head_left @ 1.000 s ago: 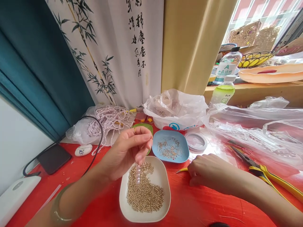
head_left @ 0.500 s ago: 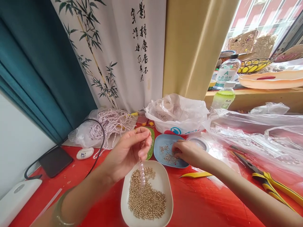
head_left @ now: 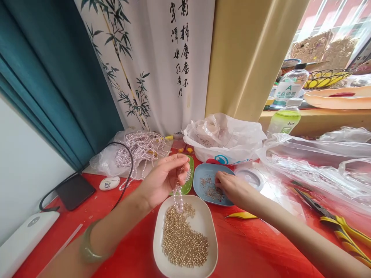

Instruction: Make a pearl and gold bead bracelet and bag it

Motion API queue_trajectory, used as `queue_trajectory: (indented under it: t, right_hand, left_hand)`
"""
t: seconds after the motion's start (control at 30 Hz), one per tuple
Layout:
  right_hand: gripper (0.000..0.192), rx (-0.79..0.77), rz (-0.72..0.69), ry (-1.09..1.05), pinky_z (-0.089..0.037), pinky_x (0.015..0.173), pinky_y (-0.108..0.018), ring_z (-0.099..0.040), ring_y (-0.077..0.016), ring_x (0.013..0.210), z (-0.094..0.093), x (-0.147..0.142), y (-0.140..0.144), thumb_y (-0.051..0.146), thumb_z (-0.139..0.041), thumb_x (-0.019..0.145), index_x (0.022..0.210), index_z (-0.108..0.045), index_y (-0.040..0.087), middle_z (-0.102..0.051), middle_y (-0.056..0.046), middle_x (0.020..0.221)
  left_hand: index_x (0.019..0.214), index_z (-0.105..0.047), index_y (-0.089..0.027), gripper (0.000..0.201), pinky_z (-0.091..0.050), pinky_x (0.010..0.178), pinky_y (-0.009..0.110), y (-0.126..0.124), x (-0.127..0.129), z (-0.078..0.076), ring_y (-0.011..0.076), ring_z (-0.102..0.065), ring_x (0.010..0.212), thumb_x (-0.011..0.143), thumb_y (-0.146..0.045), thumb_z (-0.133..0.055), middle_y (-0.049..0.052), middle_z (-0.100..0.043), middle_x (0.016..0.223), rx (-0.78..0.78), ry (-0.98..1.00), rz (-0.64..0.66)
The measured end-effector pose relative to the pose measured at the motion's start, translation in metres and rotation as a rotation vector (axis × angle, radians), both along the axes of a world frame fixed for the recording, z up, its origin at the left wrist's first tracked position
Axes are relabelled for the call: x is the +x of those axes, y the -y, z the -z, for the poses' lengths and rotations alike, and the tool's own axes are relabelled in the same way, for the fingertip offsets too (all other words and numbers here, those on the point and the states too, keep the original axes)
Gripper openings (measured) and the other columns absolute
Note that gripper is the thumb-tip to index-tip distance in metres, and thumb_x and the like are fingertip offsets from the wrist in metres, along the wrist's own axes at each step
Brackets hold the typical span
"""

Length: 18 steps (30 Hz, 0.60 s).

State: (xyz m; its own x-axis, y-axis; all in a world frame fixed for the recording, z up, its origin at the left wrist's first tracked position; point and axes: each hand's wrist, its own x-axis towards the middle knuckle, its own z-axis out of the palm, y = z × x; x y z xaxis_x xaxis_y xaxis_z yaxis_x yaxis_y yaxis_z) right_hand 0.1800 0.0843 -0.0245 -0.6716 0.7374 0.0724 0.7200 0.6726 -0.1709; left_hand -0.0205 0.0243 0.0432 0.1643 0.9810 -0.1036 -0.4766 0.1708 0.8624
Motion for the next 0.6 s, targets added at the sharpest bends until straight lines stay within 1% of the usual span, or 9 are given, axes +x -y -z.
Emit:
queue_trajectory:
  t: [0.1,0.17,0.27,0.33,0.43,0.5,0.6]
  right_hand:
    - [0.017,-0.011,0.025,-0.071,-0.031,0.049,-0.025,-0.049,-0.0156,0.054,0.001,0.0,0.001,0.005,-0.037,0.079,0.074,-0.049,0.016,-0.056,-0.003,0.062]
    - [0.017,-0.027,0.037,-0.113,-0.032,0.048,-0.024,-0.049,-0.0154,0.053,0.002,0.001,0.002,0.005,-0.038,0.077,0.072,-0.049,0.017,-0.056,-0.002,0.061]
    - [0.015,-0.055,0.044,-0.173,-0.036,0.051,-0.023,-0.053,-0.0156,0.058,0.003,0.003,0.003,0.007,-0.041,0.076,0.076,-0.053,0.017,-0.061,-0.003,0.066]
    - [0.016,-0.071,0.047,-0.21,-0.039,0.054,-0.024,-0.056,-0.016,0.062,0.004,0.005,0.003,0.008,-0.043,0.076,0.079,-0.056,0.017,-0.064,-0.003,0.072]
    - [0.017,-0.091,0.05,-0.248,-0.041,0.057,-0.024,-0.059,-0.0166,0.065,0.005,0.007,0.003,0.008,-0.045,0.075,0.081,-0.059,0.017,-0.066,-0.004,0.075]
    - [0.02,-0.101,0.053,-0.265,-0.042,0.057,-0.024,-0.059,-0.0168,0.066,0.006,0.007,0.004,0.007,-0.046,0.074,0.083,-0.06,0.016,-0.066,-0.005,0.075]
    - [0.024,-0.11,0.057,-0.283,-0.043,0.056,-0.024,-0.059,-0.0165,0.065,0.007,0.007,0.004,0.004,-0.047,0.071,0.087,-0.061,0.015,-0.066,-0.005,0.073]
  left_hand:
    - [0.071,-0.053,-0.012,0.006,-0.037,0.039,0.013,-0.002,0.005,0.012,0.0018,-0.044,0.041,0.075,-0.014,-0.057,-0.002,-0.053,0.06,-0.047,-0.008,0.051]
    - [0.073,-0.054,-0.012,0.006,-0.037,0.039,0.013,-0.003,0.008,0.021,0.002,-0.045,0.04,0.074,-0.016,-0.059,-0.002,-0.054,0.061,-0.094,-0.023,0.102]
    - [0.073,-0.054,-0.013,0.008,-0.037,0.04,0.013,-0.004,0.014,0.033,0.0029,-0.047,0.042,0.073,-0.017,-0.06,-0.002,-0.055,0.06,-0.112,-0.029,0.147]
    - [0.073,-0.053,-0.013,0.007,-0.04,0.044,0.014,-0.003,0.019,0.04,0.0036,-0.048,0.045,0.073,-0.016,-0.06,-0.002,-0.054,0.061,-0.105,0.002,0.163]
    - [0.074,-0.053,-0.013,0.008,-0.043,0.049,0.016,-0.001,0.026,0.047,0.0049,-0.051,0.051,0.073,-0.016,-0.06,-0.001,-0.053,0.063,-0.095,0.078,0.169]
    - [0.074,-0.053,-0.013,0.009,-0.044,0.054,0.016,0.0,0.029,0.05,0.0055,-0.051,0.056,0.073,-0.017,-0.061,-0.001,-0.053,0.065,-0.094,0.085,0.17]
    - [0.074,-0.053,-0.013,0.01,-0.044,0.059,0.018,-0.002,0.028,0.053,0.0062,-0.052,0.059,0.073,-0.02,-0.061,-0.001,-0.054,0.066,-0.062,-0.038,0.196]
